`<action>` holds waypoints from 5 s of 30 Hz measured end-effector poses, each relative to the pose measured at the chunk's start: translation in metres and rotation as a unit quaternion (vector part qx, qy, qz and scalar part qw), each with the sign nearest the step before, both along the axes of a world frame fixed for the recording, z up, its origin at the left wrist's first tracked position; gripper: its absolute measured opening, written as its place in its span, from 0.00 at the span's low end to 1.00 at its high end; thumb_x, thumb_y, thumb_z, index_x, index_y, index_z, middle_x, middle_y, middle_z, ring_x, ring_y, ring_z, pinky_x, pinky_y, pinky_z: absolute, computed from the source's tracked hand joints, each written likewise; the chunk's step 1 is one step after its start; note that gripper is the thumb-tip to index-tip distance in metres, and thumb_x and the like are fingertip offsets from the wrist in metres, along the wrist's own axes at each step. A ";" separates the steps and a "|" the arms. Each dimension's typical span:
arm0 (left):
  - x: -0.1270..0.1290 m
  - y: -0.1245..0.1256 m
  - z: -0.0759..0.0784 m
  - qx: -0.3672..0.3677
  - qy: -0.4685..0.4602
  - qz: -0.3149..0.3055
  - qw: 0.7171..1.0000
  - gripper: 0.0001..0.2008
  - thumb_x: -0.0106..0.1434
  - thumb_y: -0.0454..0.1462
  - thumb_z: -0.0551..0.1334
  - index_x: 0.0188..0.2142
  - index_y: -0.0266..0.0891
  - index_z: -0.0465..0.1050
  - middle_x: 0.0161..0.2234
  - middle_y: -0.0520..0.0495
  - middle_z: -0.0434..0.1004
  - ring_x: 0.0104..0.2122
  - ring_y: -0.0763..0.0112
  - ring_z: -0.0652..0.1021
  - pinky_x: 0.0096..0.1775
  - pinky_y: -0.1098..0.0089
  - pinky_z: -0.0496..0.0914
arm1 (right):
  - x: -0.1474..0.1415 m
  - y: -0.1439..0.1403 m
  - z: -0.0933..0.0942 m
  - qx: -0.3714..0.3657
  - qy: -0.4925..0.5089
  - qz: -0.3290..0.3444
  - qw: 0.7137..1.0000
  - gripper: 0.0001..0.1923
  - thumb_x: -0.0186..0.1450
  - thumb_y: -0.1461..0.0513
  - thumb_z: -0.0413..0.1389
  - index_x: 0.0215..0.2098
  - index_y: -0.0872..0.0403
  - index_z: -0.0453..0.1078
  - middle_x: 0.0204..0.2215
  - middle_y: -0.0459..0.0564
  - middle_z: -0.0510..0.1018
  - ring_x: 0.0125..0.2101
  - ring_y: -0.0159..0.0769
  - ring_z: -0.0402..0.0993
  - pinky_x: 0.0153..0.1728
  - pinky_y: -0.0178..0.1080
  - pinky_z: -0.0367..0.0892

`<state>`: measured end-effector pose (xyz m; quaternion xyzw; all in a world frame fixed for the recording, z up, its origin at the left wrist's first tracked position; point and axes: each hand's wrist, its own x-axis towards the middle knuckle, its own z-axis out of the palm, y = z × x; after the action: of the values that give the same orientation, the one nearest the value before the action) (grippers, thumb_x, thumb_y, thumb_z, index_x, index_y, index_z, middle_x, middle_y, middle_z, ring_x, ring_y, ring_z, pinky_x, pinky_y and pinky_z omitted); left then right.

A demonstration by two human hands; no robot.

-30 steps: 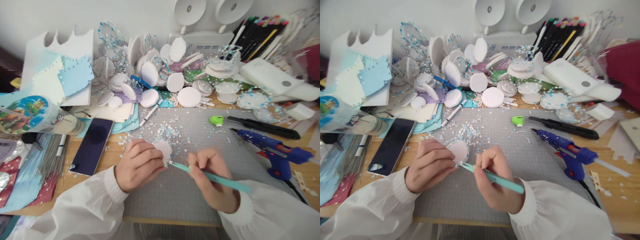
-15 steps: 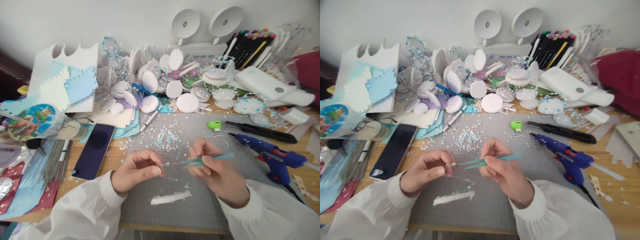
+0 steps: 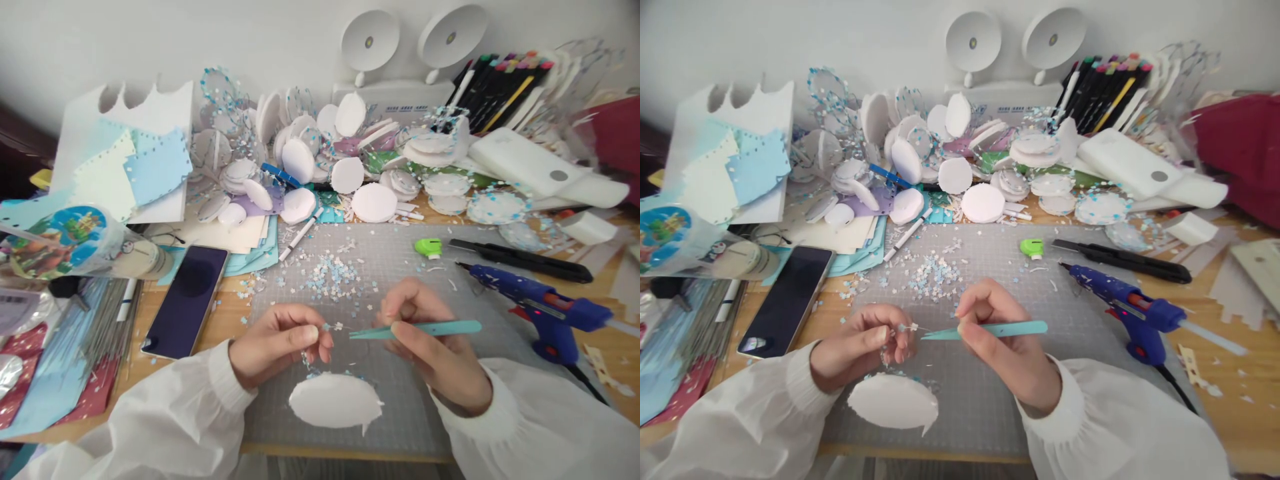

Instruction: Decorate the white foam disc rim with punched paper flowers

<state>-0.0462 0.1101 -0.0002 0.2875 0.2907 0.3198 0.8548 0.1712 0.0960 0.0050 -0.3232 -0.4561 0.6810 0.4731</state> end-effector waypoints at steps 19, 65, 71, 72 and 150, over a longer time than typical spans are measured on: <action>-0.002 0.000 0.001 0.016 -0.057 -0.071 0.996 0.14 0.54 0.41 0.69 0.40 0.38 0.76 0.33 0.47 0.74 0.22 0.82 0.67 0.28 0.74 0.64 | -0.004 0.000 0.006 -0.008 0.039 0.062 0.997 0.03 0.68 0.60 0.50 0.39 0.47 0.65 0.18 0.38 0.55 0.17 0.24 0.47 0.18 0.30 0.48; -0.010 0.011 0.008 0.660 0.280 0.026 0.697 0.25 0.47 0.44 0.73 0.43 0.39 0.71 0.34 0.45 0.77 0.37 0.64 0.73 0.43 0.63 0.63 | -0.008 0.006 0.007 -0.102 0.012 -0.090 0.991 0.06 0.64 0.59 0.55 0.32 0.51 0.63 0.15 0.36 0.55 0.15 0.23 0.46 0.19 0.34 0.42; -0.012 0.012 0.008 0.650 0.295 -0.075 0.696 0.40 0.47 0.48 0.70 0.57 0.39 0.61 0.55 0.34 0.65 0.53 0.50 0.68 0.54 0.53 0.59 | -0.009 0.007 0.007 -0.110 0.015 -0.090 0.990 0.06 0.64 0.59 0.55 0.34 0.50 0.62 0.15 0.36 0.54 0.15 0.24 0.45 0.19 0.34 0.42; -0.012 0.012 0.008 0.646 0.289 -0.094 0.700 0.41 0.47 0.46 0.70 0.58 0.39 0.59 0.56 0.34 0.64 0.54 0.49 0.67 0.55 0.52 0.58 | -0.009 0.007 0.007 -0.109 0.018 -0.090 0.990 0.06 0.64 0.59 0.55 0.34 0.50 0.62 0.15 0.36 0.54 0.16 0.24 0.46 0.19 0.34 0.42; 0.002 0.010 -0.003 0.441 0.265 0.074 0.855 0.05 0.63 0.34 0.61 0.38 0.37 0.75 0.34 0.44 0.76 0.36 0.68 0.75 0.40 0.66 0.69 | -0.017 0.008 -0.001 0.184 -0.128 -0.218 0.950 0.06 0.61 0.64 0.60 0.30 0.51 0.67 0.25 0.45 0.76 0.29 0.34 0.77 0.30 0.38 0.73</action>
<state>-0.0444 0.1202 -0.0034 0.6854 0.3551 0.3885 0.5032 0.1541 0.1043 0.0044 -0.4064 -0.5489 0.4181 0.5990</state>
